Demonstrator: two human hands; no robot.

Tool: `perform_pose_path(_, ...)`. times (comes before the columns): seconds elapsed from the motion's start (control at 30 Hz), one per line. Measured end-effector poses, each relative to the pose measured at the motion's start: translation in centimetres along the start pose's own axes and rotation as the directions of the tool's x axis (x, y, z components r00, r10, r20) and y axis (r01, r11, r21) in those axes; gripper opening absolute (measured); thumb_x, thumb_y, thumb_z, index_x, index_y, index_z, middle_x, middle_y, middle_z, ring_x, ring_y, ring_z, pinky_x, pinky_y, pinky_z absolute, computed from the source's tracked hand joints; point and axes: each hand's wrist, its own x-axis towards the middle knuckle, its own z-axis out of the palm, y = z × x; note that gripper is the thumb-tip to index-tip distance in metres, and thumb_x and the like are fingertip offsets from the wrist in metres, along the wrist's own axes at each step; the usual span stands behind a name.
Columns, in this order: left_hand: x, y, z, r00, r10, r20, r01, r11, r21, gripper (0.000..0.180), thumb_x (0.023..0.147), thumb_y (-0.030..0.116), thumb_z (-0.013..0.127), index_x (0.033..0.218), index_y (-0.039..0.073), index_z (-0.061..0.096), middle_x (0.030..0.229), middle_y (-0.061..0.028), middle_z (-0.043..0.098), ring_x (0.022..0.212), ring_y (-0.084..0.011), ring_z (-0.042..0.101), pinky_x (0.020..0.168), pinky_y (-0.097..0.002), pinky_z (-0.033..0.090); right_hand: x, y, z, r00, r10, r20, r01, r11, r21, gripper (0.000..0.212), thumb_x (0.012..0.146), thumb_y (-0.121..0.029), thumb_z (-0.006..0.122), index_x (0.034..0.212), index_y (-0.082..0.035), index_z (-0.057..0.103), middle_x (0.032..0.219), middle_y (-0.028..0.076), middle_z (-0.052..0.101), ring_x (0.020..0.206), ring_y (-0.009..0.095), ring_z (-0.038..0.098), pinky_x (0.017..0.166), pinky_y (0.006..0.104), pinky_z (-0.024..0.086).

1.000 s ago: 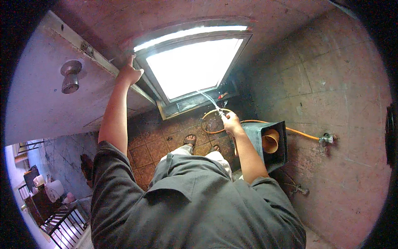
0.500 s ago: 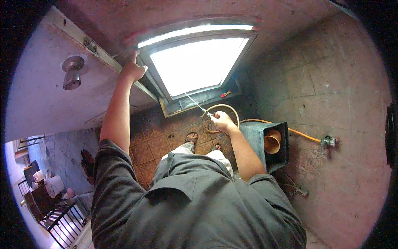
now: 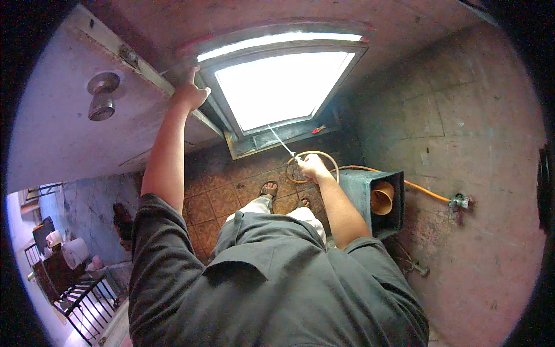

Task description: The person cleans a ceiling skylight using a hose nozzle to spray water and a yellow cup to pour water over the glass. They repeatedly spray and pour water while standing on the floor.

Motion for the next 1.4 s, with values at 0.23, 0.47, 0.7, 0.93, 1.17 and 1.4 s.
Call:
perform_pose_path(0.23, -0.7, 1.3, -0.8, 0.998, -0.051, 0.047, 0.052, 0.999, -0.010, 0.068, 0.065, 0.026, 0.055, 0.124, 0.016, 0.023, 0.108, -0.0198, 0.046, 0.100, -0.0323, 0.046, 0.088, -0.0373, 0.034, -1.5, -4.6, 1.2, 0.987, -0.158, 0.025, 0.157, 0.987, 0.022, 0.020, 0.071, -0.019, 0.054, 0.065, -0.001, 0.050, 0.054, 0.005, 0.047, 0.052, 0.012, 0.042, 0.047, 0.0291, 0.035)
perform_pose_path(0.47, -0.6, 1.1, -1.0, 0.999, -0.026, 0.046, 0.024, 0.999, 0.044, 0.069, 0.065, 0.029, 0.055, 0.125, 0.019, 0.022, 0.119, -0.0187, 0.041, 0.107, -0.0331, 0.042, 0.090, -0.0370, 0.033, -1.3, -7.3, -2.7, 0.977, -0.212, 0.012, 0.212, 0.970, -0.117, 0.028, 0.070, -0.026, 0.054, 0.065, 0.002, 0.056, 0.061, 0.019, 0.055, 0.058, 0.025, 0.054, 0.054, 0.0343, 0.042)
perform_pose_path(0.7, -0.7, 1.6, -1.3, 0.989, -0.107, 0.102, 0.103, 0.993, 0.050, 0.068, 0.067, 0.028, 0.054, 0.125, 0.019, 0.021, 0.117, -0.0192, 0.043, 0.106, -0.0338, 0.042, 0.090, -0.0378, 0.033, -3.0, -8.8, -5.4, 0.984, -0.119, 0.133, 0.147, 0.963, -0.225, 0.029, 0.073, -0.025, 0.053, 0.074, 0.004, 0.059, 0.067, 0.020, 0.057, 0.064, 0.029, 0.057, 0.057, 0.0358, 0.042)
perform_pose_path(0.93, -0.2, 0.6, -0.9, 0.997, -0.042, 0.065, 0.040, 0.999, 0.036, 0.067, 0.067, 0.027, 0.055, 0.125, 0.018, 0.022, 0.115, -0.0205, 0.043, 0.105, -0.0346, 0.043, 0.089, -0.0386, 0.033, -0.9, -6.9, -4.0, 0.995, -0.051, 0.087, 0.069, 0.975, -0.213, 0.034, 0.073, -0.026, 0.055, 0.078, 0.007, 0.058, 0.071, 0.023, 0.057, 0.069, 0.031, 0.058, 0.061, 0.0363, 0.044)
perform_pose_path(1.17, -0.7, 1.6, -1.3, 0.989, -0.081, 0.121, 0.082, 0.997, -0.003, 0.067, 0.066, 0.025, 0.055, 0.124, 0.016, 0.022, 0.116, -0.0208, 0.043, 0.106, -0.0336, 0.043, 0.089, -0.0379, 0.034, 0.6, -4.5, -3.5, 0.997, -0.056, 0.057, 0.071, 0.949, -0.307, 0.028, 0.071, -0.026, 0.054, 0.077, 0.001, 0.060, 0.076, 0.023, 0.057, 0.074, 0.033, 0.057, 0.063, 0.0362, 0.045)
perform_pose_path(1.4, -1.0, 1.3, -0.8, 0.996, -0.053, 0.077, 0.052, 0.999, 0.016, 0.066, 0.066, 0.024, 0.054, 0.124, 0.016, 0.023, 0.113, -0.0212, 0.045, 0.105, -0.0335, 0.043, 0.089, -0.0372, 0.034, 0.1, -4.3, -2.4, 0.996, -0.038, 0.079, 0.053, 0.977, -0.208, 0.027, 0.071, -0.026, 0.056, 0.076, 0.000, 0.061, 0.074, 0.023, 0.057, 0.074, 0.033, 0.057, 0.063, 0.0365, 0.045)
